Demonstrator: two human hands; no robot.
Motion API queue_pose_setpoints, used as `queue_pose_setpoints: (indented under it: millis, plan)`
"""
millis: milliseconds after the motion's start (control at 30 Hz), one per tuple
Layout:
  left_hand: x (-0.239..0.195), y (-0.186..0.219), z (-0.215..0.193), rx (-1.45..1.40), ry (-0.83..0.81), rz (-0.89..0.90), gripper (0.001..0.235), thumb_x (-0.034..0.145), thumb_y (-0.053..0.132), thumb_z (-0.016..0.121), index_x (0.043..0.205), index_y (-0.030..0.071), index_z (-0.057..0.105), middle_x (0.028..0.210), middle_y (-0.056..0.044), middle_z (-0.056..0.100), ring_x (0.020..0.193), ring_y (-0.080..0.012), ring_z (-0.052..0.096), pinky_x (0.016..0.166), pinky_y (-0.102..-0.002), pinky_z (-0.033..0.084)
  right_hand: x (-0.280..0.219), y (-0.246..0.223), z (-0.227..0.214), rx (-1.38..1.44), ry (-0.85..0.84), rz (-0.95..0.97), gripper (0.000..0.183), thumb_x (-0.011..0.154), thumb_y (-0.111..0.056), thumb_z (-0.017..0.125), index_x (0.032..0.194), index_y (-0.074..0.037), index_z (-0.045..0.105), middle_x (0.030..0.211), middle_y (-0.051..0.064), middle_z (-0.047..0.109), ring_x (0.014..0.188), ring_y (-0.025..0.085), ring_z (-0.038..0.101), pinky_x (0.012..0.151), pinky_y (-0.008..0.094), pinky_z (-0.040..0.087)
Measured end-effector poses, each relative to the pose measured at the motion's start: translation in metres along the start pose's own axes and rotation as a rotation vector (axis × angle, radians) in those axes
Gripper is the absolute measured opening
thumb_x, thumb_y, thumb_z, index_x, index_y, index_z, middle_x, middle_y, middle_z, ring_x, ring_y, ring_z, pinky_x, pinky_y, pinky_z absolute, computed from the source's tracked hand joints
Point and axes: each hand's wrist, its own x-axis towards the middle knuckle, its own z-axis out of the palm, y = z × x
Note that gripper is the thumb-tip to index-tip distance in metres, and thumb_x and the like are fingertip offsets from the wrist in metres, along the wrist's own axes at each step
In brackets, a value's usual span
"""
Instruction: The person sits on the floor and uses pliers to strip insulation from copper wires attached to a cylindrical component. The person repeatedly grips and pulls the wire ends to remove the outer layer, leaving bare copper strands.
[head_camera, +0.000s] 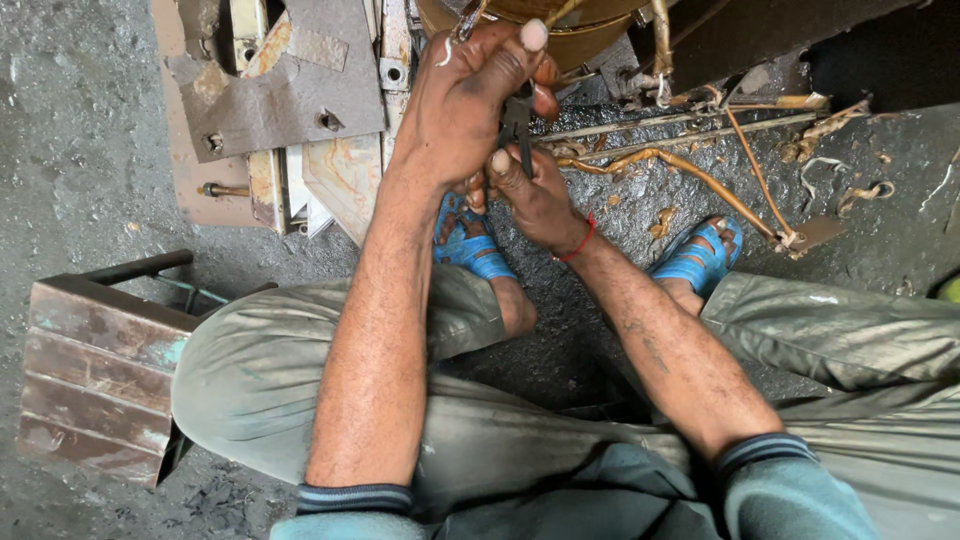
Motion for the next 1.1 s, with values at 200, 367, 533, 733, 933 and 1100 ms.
queue_pose_setpoints:
  millis: [200, 367, 533, 733, 933, 1100]
  plan:
    - [0.008, 0.002, 0.000, -0.254, 0.042, -0.177, 0.028, 0.102, 0.022, 0.057, 0.096, -0.001, 0.071, 0.083, -0.008, 0.075, 0.073, -0.0165, 0.077, 0.063, -0.032, 0.060, -0.013, -0.052, -0.001, -0.192, 0.152, 0.225, 0.036, 0.105, -0.040, 0.058, 0.102, -0.004, 0.062, 0.086, 0.002, 0.062, 0.074, 0.011, 0.063, 0.067, 0.031, 0.066]
    - [0.011, 0.007, 0.010, 0.296, 0.059, -0.190, 0.034, 0.105, 0.032, 0.057, 0.089, 0.010, 0.078, 0.070, -0.006, 0.071, 0.064, -0.0133, 0.068, 0.059, -0.033, 0.049, -0.032, -0.151, -0.016, -0.950, 0.130, 0.670, 0.046, 0.103, -0.042, 0.056, 0.091, 0.000, 0.068, 0.064, 0.008, 0.061, 0.053, 0.020, 0.063, 0.053, 0.041, 0.057]
    - [0.013, -0.007, 0.022, 0.415, -0.031, -0.196, 0.034, 0.104, 0.037, 0.055, 0.089, 0.014, 0.076, 0.068, 0.000, 0.073, 0.058, -0.0082, 0.068, 0.059, -0.032, 0.053, -0.011, -0.251, -0.025, -2.037, -0.329, 0.654, 0.035, 0.097, -0.044, 0.064, 0.097, -0.011, 0.073, 0.068, 0.018, 0.068, 0.063, 0.035, 0.069, 0.060, 0.048, 0.057]
    - [0.006, -0.043, 0.000, -0.129, -0.113, -0.044, 0.036, 0.109, 0.035, 0.050, 0.121, 0.010, 0.074, 0.104, -0.007, 0.080, 0.085, -0.0145, 0.071, 0.079, -0.037, 0.061, -0.042, -0.246, -0.025, -2.389, -0.552, 0.324, 0.031, 0.099, -0.041, 0.056, 0.099, -0.011, 0.067, 0.068, 0.007, 0.066, 0.060, 0.020, 0.067, 0.058, 0.034, 0.054]
    - [-0.002, -0.039, 0.001, 0.084, -0.197, -0.066, 0.029, 0.104, 0.022, 0.055, 0.124, 0.012, 0.073, 0.114, -0.006, 0.078, 0.102, -0.0155, 0.073, 0.091, -0.033, 0.060, -0.066, -0.186, -0.025, -0.236, 0.142, 0.815, 0.039, 0.108, -0.027, 0.052, 0.090, 0.005, 0.067, 0.068, 0.007, 0.061, 0.058, 0.017, 0.057, 0.051, 0.033, 0.050]
    - [-0.003, -0.029, 0.008, -0.043, -0.153, -0.055, 0.026, 0.097, 0.010, 0.070, 0.123, 0.010, 0.073, 0.121, -0.006, 0.077, 0.111, -0.0177, 0.074, 0.100, -0.034, 0.061, -0.065, -0.203, -0.025, 0.043, 0.137, 0.887, 0.038, 0.102, -0.030, 0.052, 0.090, 0.004, 0.067, 0.065, 0.009, 0.064, 0.054, 0.020, 0.063, 0.052, 0.041, 0.059]
